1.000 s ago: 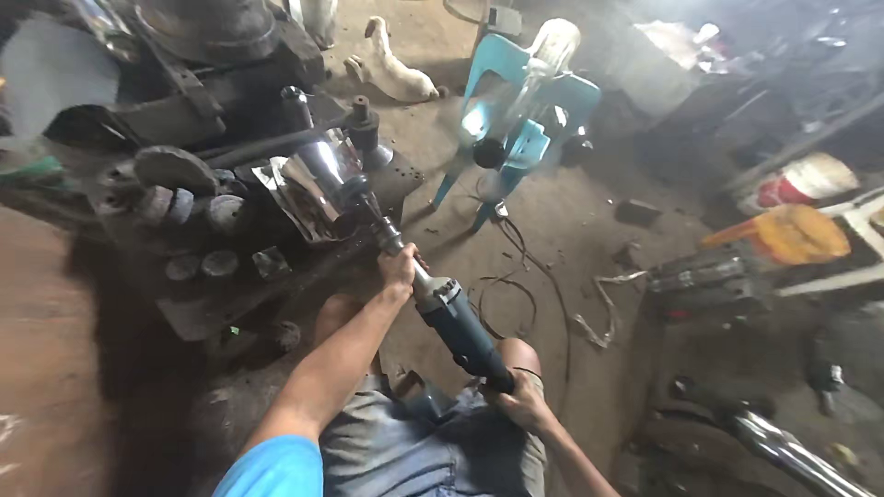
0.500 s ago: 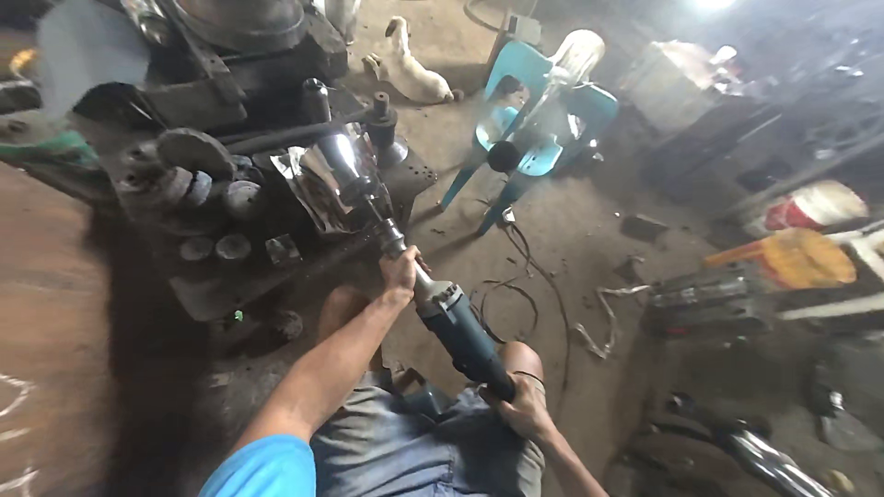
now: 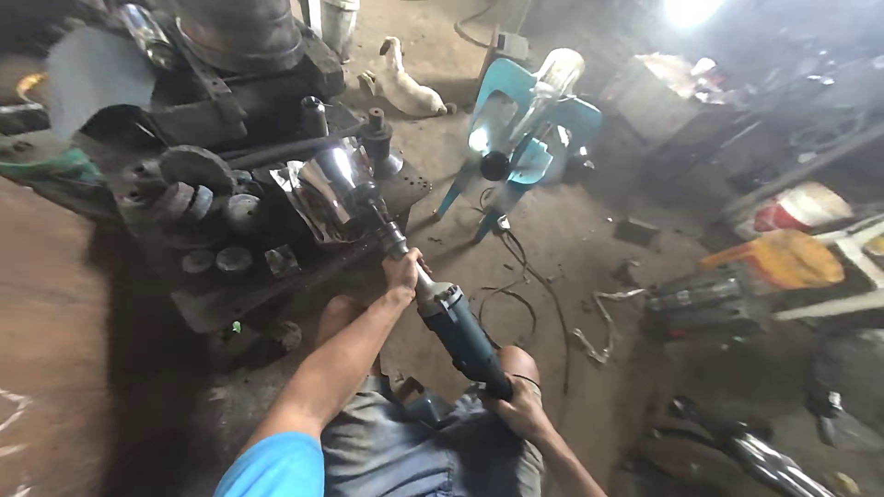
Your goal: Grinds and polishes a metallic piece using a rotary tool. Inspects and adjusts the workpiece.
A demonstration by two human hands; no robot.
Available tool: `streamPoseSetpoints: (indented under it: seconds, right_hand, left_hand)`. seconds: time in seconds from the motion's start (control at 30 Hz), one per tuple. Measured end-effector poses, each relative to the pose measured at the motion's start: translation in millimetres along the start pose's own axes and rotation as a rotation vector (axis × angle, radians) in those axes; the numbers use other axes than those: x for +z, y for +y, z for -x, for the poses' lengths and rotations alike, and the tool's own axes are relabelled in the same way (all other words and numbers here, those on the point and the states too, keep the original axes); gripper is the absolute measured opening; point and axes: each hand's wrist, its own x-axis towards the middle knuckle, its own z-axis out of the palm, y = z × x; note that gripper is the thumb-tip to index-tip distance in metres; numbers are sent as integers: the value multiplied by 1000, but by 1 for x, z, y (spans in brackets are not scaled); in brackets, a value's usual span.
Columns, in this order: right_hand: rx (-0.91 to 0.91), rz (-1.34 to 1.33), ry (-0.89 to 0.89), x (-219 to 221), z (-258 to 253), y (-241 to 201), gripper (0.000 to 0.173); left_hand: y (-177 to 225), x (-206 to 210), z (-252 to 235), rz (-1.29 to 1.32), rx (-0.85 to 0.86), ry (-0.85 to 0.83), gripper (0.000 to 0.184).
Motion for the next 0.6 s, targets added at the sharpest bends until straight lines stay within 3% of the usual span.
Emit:
streamPoseSetpoints:
  seconds: [0.23, 0.6]
  right_hand:
    - [64, -75, -2, -4, -3, -1, 29]
    - [-52, 105, 8, 5, 10, -2, 34]
  left_hand:
    - [3, 17, -2, -55, -62, 10, 24]
    - [-6, -29, 13, 27, 16, 68, 13]
